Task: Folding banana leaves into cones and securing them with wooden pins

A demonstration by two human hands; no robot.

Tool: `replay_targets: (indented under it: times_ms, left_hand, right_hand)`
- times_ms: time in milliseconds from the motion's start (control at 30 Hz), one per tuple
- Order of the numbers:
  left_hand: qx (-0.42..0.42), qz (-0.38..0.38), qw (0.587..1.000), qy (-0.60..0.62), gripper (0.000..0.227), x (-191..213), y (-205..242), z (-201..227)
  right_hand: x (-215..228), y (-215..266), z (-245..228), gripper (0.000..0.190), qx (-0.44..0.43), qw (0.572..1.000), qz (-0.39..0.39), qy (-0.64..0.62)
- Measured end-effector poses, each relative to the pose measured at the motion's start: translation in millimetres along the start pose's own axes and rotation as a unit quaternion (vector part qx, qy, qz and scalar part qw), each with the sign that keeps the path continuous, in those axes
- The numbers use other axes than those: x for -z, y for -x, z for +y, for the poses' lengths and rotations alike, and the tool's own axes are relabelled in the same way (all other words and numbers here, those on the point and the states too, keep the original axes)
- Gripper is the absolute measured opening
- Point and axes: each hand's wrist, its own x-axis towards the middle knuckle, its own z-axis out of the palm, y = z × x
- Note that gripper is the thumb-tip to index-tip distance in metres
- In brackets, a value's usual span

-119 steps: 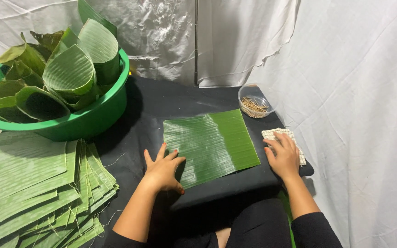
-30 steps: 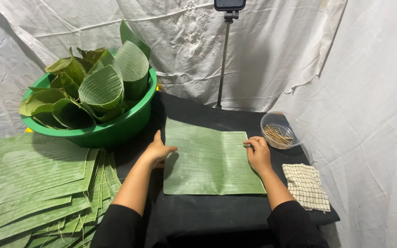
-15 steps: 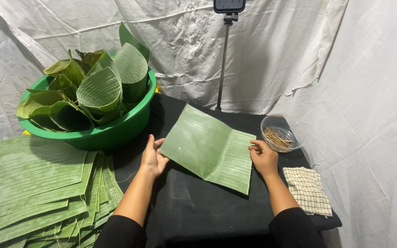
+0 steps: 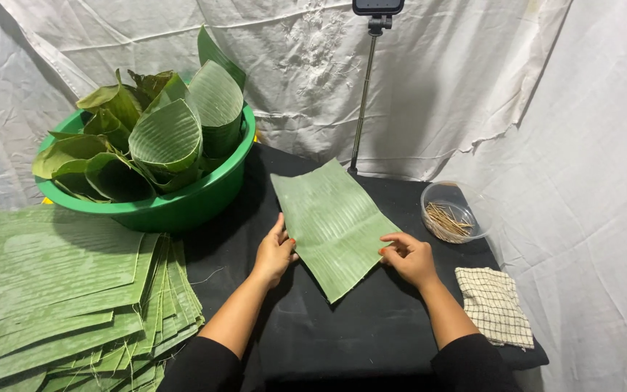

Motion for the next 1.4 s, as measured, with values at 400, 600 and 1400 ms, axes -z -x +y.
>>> replay_targets:
  times_ms: [400,600,1400]
  left_hand:
    - [-0.051,0.064,0.974,-0.210,0.067,13.5,-11.6,-6.4]
    - [-0.027,0.062,0.971,-0.231,0.060,17.1,-21.3,-19.9]
    - [-0.048,-0.013,0.941,-0.336,0.052,10.5,1.9,7.4]
  right_hand:
    - [2.9,-0.1,11.5,0.019,0.075,0.991,-0.026,0.107]
    - [2.5,-0.9,-9.0,0.036,0.128,0.936,-0.106,0.310]
    - [6.6,-12.0,-10.1,0.050,0.023,0.928,-0.249,0.278]
